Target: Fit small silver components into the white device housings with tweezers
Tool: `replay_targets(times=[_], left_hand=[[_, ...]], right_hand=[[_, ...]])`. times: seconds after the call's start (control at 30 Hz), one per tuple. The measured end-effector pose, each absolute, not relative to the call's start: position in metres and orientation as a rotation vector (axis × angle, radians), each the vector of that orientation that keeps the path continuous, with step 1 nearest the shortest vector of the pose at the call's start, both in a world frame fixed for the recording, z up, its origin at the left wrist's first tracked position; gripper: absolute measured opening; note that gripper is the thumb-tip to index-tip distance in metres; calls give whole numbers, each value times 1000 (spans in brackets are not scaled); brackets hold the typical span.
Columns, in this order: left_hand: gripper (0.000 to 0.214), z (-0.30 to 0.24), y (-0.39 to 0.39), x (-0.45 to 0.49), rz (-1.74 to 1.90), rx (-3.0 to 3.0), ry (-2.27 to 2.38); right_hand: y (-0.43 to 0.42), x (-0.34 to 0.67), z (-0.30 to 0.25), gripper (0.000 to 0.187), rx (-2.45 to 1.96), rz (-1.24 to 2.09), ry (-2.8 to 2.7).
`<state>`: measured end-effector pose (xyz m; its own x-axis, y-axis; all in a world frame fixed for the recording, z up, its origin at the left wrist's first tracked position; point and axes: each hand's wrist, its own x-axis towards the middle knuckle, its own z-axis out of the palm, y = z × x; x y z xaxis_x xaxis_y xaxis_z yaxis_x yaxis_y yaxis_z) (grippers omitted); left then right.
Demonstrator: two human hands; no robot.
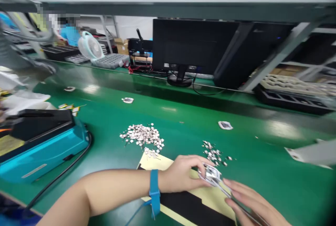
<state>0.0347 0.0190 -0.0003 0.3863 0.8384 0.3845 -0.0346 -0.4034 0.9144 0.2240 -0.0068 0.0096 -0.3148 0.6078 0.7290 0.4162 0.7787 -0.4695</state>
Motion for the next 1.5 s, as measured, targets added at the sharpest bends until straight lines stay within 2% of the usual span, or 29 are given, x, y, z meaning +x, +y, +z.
replay_targets(times=[0.1, 0.4, 0.67, 0.9, 1.3, 1.5], left_hand=[[22, 3, 18, 34, 1152, 1659, 743], [23, 0, 17, 32, 1116, 1682, 793], [24, 1, 16, 32, 1126, 1698, 821], [21, -1, 16, 31, 1150, 1751, 821], [7, 5, 15, 29, 1153, 1842, 733], [11, 7, 14, 26, 1100, 1809, 680]], right_hand=[[-9, 217, 20, 28, -765, 235, -1978], [-9, 212, 18, 29, -804, 550, -1857], [-8, 213, 13, 28, -853, 568, -1708], [-2, 218, 17, 25, -846, 917, -1628], [-11, 213, 19, 27, -831, 727, -1671], [-9, 221, 25, 27, -729, 789, -1691]])
